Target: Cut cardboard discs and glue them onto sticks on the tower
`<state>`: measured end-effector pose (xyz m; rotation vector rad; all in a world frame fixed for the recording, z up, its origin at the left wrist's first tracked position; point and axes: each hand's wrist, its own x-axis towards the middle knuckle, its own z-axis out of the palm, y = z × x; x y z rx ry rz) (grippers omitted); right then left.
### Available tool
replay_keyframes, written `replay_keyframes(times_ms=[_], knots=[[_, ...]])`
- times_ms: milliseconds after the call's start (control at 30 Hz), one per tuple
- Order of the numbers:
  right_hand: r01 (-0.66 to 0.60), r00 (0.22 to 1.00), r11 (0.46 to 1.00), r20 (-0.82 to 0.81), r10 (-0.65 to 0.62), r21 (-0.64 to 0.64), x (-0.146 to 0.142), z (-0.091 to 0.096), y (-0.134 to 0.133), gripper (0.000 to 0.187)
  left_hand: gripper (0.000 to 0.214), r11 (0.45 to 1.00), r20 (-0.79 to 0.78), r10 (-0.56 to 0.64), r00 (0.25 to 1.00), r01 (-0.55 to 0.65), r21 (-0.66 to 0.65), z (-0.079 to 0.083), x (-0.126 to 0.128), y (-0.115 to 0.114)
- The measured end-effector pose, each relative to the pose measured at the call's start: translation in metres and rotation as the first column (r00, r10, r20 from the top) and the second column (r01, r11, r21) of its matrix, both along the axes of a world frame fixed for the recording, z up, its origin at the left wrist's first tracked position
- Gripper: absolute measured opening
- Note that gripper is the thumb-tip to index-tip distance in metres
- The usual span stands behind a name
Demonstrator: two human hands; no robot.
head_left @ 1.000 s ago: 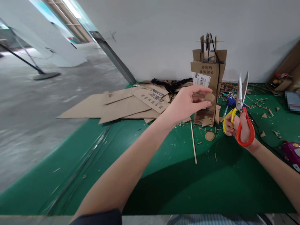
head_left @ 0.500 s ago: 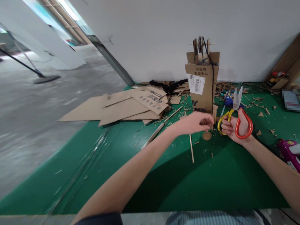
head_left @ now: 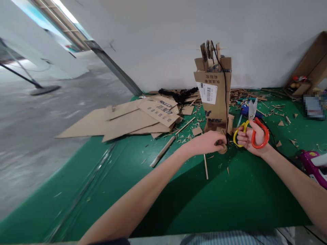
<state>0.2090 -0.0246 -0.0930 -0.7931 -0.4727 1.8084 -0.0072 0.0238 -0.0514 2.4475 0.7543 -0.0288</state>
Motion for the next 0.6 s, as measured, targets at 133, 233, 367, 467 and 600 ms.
replay_keyframes(times_ms=[133,233,367,467,600], knots=[[-0.039,0.999,0.999,0.015,0.039,-0.002,0.000,-0.001,0.001,0.047,0.026,0.997,-0.071,-0.005,0.997,0.010,0.077,0.000,-0.004,0.001],[-0.025,1.000,0.999,-0.012,0.024,-0.033,0.000,-0.001,0.002,0.045,0.036,0.996,-0.118,-0.037,0.992,0.046,0.079,0.005,-0.006,0.000],[-0.013,0.999,0.999,-0.036,0.011,-0.050,0.000,-0.002,0.002,0.044,0.038,0.993,-0.168,-0.079,0.983,0.093,0.075,0.007,-0.003,-0.003],[-0.017,0.999,0.999,-0.029,0.016,-0.043,0.000,-0.003,0.002,0.043,0.026,0.992,-0.162,-0.098,0.982,0.109,0.059,0.007,-0.002,-0.004],[-0.019,0.999,0.998,-0.038,0.017,-0.055,0.000,-0.002,0.002,0.041,0.042,0.994,-0.119,-0.075,0.990,0.084,0.072,0.011,-0.005,-0.001]])
